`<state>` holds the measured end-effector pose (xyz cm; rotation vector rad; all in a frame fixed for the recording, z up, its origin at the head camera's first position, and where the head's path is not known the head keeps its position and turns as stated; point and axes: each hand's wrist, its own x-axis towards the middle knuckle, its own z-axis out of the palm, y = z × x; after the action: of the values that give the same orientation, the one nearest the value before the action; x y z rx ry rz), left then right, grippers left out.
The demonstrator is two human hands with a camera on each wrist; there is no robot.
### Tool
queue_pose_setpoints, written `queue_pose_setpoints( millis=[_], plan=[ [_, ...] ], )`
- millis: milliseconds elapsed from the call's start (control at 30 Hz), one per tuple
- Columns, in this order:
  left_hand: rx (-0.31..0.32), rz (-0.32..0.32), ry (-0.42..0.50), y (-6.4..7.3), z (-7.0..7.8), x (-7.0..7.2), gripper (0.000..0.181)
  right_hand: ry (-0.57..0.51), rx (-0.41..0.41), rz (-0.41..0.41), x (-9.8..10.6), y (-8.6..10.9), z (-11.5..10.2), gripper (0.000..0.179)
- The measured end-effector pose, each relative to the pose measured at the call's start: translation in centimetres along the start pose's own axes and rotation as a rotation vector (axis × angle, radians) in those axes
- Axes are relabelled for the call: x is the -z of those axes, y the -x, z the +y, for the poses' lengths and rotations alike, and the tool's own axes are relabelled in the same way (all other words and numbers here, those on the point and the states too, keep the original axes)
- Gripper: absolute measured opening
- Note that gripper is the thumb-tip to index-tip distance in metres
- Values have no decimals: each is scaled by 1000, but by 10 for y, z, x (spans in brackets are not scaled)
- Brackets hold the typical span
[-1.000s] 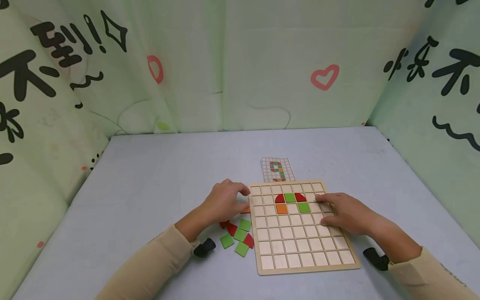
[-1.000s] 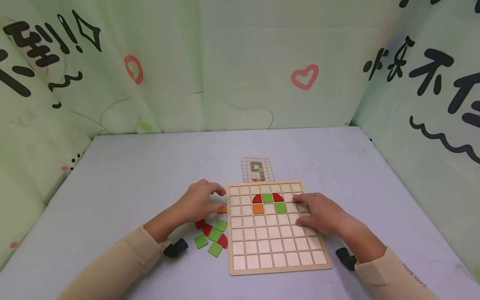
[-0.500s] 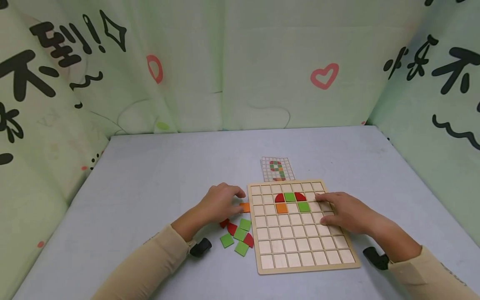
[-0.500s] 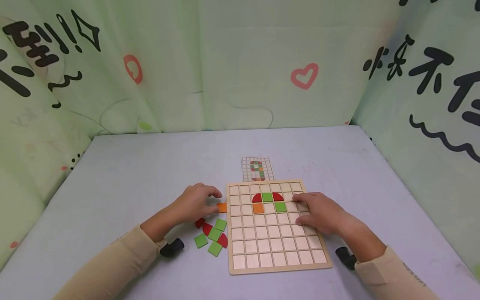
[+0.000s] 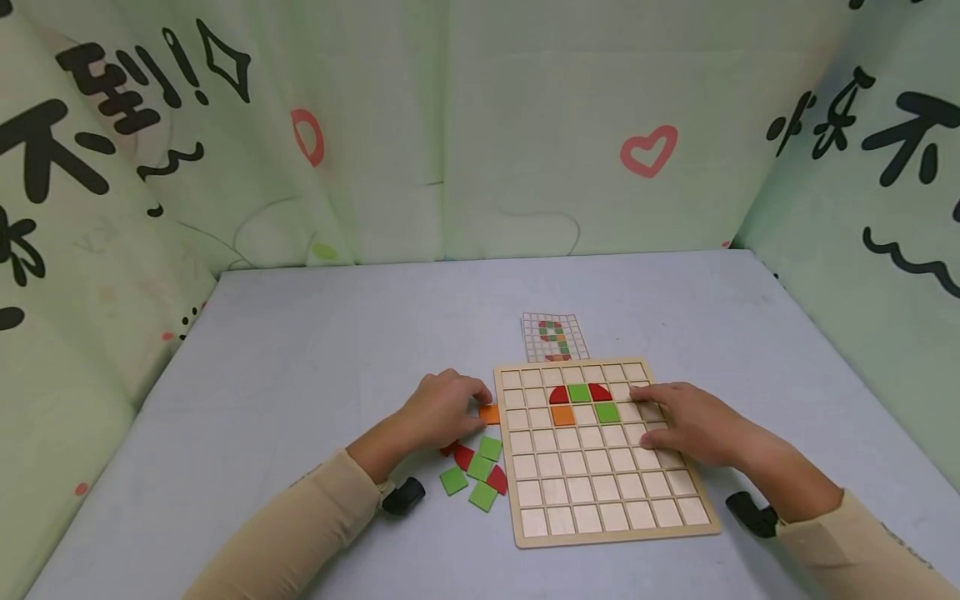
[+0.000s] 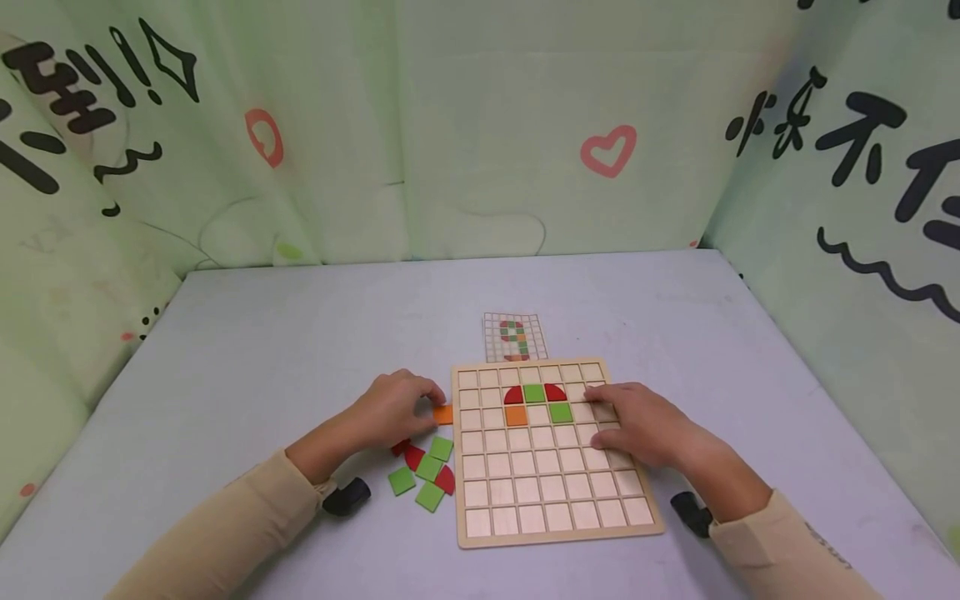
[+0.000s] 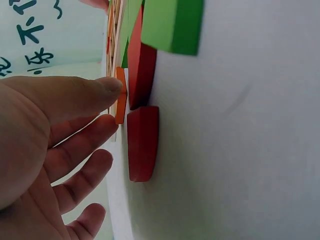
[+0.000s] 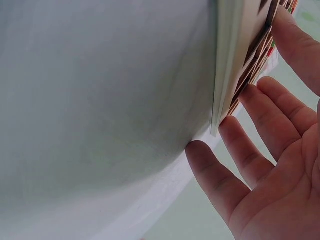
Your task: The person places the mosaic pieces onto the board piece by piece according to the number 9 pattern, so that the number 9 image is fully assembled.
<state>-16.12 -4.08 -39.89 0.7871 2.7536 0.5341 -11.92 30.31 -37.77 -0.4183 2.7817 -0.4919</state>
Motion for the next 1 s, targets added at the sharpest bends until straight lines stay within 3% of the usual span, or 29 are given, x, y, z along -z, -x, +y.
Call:
queue_pose_setpoints(
  millis=[1000],
  plan=[
    [37,23,-19,-4,4,-5,22,2,10,-3,1,1,2,67]
  ],
)
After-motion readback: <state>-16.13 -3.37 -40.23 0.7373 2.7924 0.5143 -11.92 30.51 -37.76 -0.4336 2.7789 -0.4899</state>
